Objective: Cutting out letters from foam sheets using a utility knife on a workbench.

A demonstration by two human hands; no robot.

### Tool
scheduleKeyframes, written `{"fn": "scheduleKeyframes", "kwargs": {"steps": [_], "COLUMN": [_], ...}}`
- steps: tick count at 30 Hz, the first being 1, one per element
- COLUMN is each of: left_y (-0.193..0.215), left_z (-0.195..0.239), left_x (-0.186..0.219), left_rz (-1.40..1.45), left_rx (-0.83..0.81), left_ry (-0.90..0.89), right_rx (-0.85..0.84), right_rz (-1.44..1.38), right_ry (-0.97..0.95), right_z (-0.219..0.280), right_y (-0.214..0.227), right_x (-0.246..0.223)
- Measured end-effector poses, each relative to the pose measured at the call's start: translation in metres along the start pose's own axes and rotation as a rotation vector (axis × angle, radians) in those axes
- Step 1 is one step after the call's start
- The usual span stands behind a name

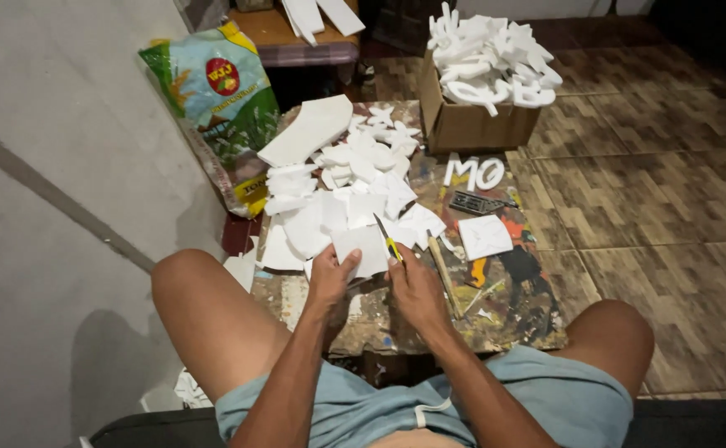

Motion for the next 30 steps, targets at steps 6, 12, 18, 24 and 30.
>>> {"fn": "scheduleKeyframes", "kwargs": {"steps": [6,12,18,24,30], "left_y": [-0.001,-0.003,-0.006,-0.009,-0.003], "left_z": [0.008,0.01,0.011,0.023,0.013], "left_x": [0.014,0.015,0.02,0.037,0.028], "left_rz": [0.007,0.068,0.078,0.107,0.104], "left_rx": [0.022,0.061,0.057,0.065,0.055], "left_ry": [-0.01,0.017,-0.032,-0.02,-0.037], "right_rx": [0.019,0.062,0.153,0.216,0.173], "right_rz": [0.147,0.233,0.22,0.348,0.388], "right_ry": [-0.017,-0.06,0.19,0.257,0.236], "right_z": [-0.013,0.007,0.029,0.032,0.023], "right_y": [-0.014,0.003,0.009,0.003,-0.001], "right_x": [0.018,-0.006,-0.032,-0.03,-0.026]}}
Point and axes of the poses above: each hand's wrist, its own z-axis away from the middle knuckle, its own y-axis out of the back of the hand, x = y × z, the point moved 7 cm from there along -z, towards the middle knuckle, and after that the axes turned 15 degrees about -y, right-handed, at the moved point
